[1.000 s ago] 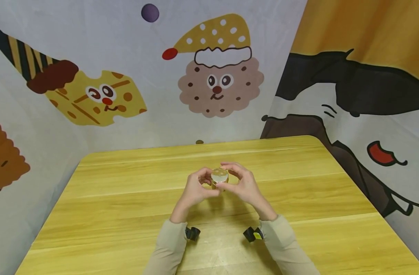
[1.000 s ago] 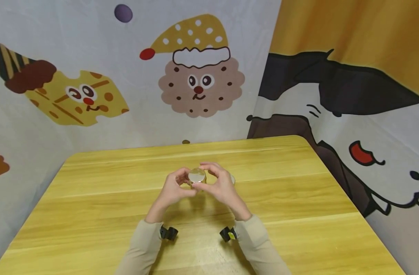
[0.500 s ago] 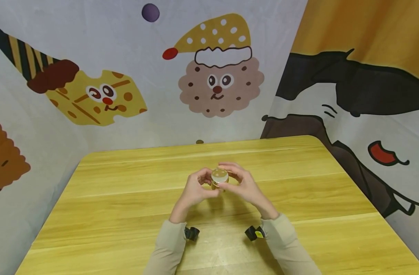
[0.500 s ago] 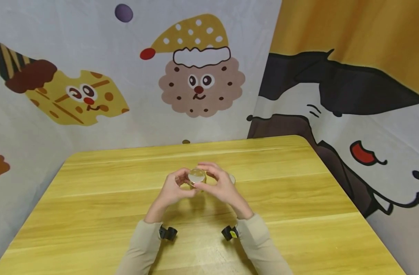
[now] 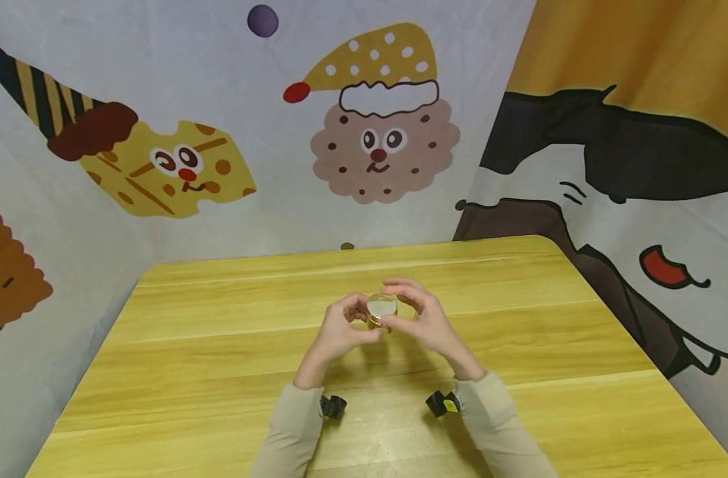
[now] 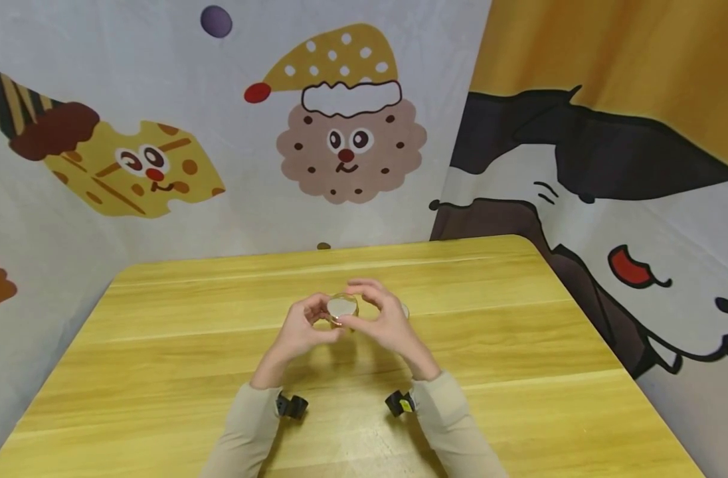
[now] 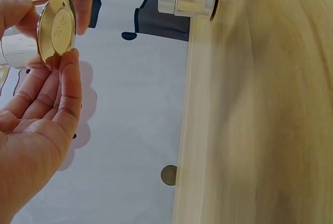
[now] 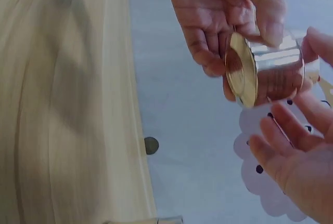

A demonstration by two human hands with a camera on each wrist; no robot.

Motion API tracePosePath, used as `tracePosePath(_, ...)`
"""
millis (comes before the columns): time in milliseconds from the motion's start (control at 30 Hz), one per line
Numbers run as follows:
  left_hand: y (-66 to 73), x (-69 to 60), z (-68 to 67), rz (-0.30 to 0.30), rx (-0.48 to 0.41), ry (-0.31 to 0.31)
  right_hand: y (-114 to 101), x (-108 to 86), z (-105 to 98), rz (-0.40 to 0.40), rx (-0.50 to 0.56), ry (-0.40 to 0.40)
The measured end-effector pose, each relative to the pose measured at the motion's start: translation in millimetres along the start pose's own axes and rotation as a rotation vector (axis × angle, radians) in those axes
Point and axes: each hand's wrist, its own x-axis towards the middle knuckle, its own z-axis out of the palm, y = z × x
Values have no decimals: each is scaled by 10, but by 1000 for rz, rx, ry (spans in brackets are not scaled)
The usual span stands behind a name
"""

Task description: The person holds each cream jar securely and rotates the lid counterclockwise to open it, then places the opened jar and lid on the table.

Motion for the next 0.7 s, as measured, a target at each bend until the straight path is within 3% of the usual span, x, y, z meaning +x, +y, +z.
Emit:
tracePosePath(200, 6, 2, -3, -4, 6, -9, 12, -11, -33, -19, 23, -96)
tracePosePath(333, -5, 3, -2, -6, 0, -1, 16, -14, -13, -2, 13, -75)
tracePosePath(567, -245, 16, -5, -64, -4, 16, -14, -9, 23, 15, -12, -1)
tracePosePath(700, -170, 13, -9, -74, 9, 12, -17, -8, 23, 11, -8, 14)
